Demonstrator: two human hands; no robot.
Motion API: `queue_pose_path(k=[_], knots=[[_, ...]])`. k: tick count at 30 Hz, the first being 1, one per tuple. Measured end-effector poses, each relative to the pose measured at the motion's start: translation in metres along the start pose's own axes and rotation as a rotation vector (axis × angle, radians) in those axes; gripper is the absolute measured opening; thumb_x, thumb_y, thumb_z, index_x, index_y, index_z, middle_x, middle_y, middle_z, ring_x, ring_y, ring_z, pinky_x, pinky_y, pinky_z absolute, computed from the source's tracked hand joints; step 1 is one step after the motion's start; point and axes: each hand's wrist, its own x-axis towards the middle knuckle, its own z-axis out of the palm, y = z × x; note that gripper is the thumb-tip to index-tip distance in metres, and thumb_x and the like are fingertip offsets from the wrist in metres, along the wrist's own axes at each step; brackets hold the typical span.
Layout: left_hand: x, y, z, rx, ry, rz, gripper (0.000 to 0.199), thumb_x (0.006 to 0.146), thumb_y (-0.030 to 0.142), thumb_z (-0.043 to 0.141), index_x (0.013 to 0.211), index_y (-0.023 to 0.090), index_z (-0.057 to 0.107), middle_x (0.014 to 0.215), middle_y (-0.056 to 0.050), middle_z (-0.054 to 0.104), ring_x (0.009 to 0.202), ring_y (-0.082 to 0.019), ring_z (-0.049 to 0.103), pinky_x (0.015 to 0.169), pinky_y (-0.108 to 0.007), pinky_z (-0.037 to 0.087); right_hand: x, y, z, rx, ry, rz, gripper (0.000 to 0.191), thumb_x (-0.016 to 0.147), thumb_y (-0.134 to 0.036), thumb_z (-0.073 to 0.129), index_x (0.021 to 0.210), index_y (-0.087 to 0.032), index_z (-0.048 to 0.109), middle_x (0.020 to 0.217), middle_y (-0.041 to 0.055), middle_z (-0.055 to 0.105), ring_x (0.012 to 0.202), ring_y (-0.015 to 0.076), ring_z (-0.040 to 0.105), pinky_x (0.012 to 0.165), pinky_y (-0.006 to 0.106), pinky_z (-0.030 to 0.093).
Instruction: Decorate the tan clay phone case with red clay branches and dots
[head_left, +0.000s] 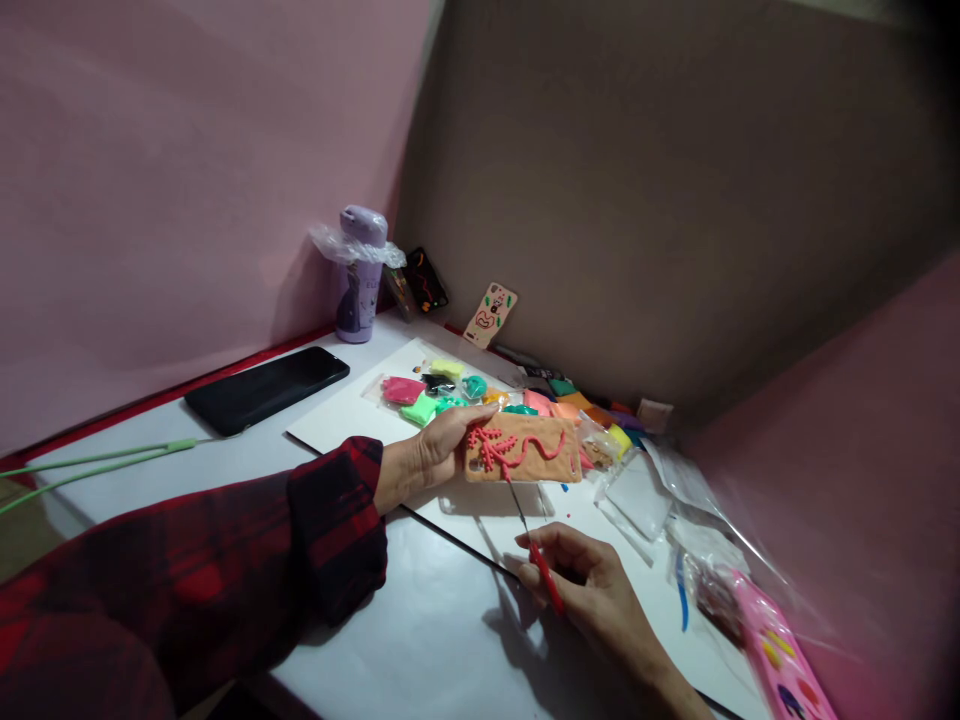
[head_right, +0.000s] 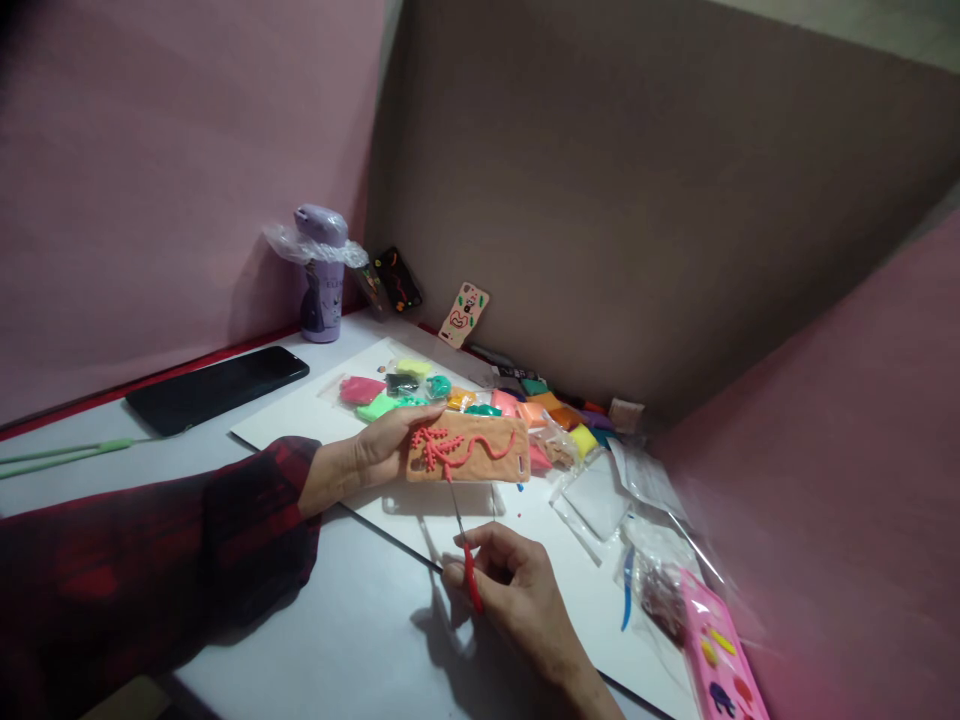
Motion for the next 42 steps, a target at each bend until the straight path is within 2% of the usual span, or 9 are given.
queue_pose_path(k=[14, 35, 42], knots=[[-0.0027, -0.0017, 0.0006, 0.004, -0.019, 0.017, 0.030, 0.092, 0.035, 0.054, 0.111, 0.012, 0.058, 0.108, -0.009, 0.061, 0.093, -0.020, 0.061, 0.081, -0.040, 0.053, 0.0005, 0.0005, -0.0024, -0.003, -0.033, 0.014, 0.034, 0.064, -0.038, 0.080, 0.083, -0.015, 0.064, 0.052, -0.0051, 0.054, 0.047, 0.0068, 0.045, 0.046, 0.018, 0.033], [0.0021, -0.0024, -0.0040, 0.006, -0.014, 0.008, 0.029, 0.092, 0.035, 0.054, 0.110, 0.012, 0.057, 0.105, -0.009, 0.062, 0.089, -0.019, 0.062, 0.077, -0.037, 0.054, 0.0009, 0.0038, -0.0031, 0.026, -0.016, 0.016, 0.030, 0.063, -0.033, 0.081, 0.081, -0.015, 0.065, 0.052, -0.0068, 0.047, 0.050, 0.0061, 0.038, 0.047, 0.019, 0.029], [0.0015, -0.0008, -0.0028, 0.000, 0.000, -0.021, 0.028, 0.095, 0.030, 0.047, 0.104, 0.007, 0.060, 0.090, -0.012, 0.068, 0.076, -0.019, 0.066, 0.076, -0.036, 0.054, 0.0026, 0.0058, -0.0030, 0.009, -0.007, -0.001, 0.030, 0.063, -0.035, 0.081, 0.080, -0.015, 0.065, 0.051, -0.0073, 0.045, 0.049, 0.0057, 0.036, 0.047, 0.019, 0.027]])
